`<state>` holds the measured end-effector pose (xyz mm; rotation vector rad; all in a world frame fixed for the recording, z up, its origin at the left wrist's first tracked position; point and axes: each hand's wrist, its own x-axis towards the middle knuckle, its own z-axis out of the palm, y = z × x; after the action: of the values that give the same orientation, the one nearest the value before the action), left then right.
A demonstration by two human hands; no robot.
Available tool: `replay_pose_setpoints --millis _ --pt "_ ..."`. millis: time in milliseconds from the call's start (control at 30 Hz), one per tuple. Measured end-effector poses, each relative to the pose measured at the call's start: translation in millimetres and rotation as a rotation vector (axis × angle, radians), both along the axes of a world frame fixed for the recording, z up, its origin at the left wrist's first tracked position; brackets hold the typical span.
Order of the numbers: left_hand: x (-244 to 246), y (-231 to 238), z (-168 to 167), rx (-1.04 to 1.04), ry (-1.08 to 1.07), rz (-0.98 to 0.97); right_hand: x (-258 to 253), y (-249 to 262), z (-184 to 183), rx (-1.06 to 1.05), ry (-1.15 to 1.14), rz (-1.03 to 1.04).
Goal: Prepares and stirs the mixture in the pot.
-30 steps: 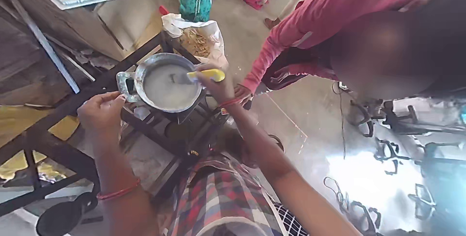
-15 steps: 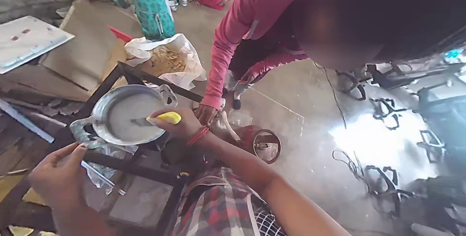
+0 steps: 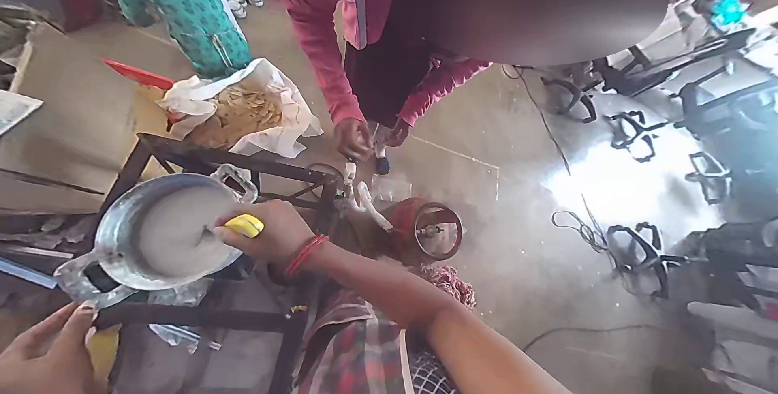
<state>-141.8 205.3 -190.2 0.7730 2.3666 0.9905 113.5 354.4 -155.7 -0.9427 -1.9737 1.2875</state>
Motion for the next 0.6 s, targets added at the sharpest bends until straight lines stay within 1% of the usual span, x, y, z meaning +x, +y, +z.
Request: replay_pose_setpoints --millis 133,200,300,400,500,600 --pt "-3.0 -0.7 -4.2 0.018 -0.016 0.004 -19.4 -1.4 -14.6 0.044 0.097 -0.094" --pt "-5.5 -1.2 -5.7 0.021 -0.014 0.007 -19.0 -5.0 -15.6 0.027 0.102 -0.044" --pt "-9.3 -2.9 -11.5 0.045 -0.004 0.021 -2.0 -2.2 -5.4 -0.03 0.025 0.026" --pt "-10.3 -4.8 -15.1 0.053 0.004 0.033 2.2 6.3 -2.7 -0.025 0.026 -0.069" --pt "-7.9 -3.9 -13.8 0.057 0.019 0.044 -16.8 10.2 -18.9 0.023 0.122 -0.137" --pt "-6.8 -3.4 -14.7 0.107 0.018 0.043 -19.9 9.8 -26.8 -0.002 0.128 -0.026"
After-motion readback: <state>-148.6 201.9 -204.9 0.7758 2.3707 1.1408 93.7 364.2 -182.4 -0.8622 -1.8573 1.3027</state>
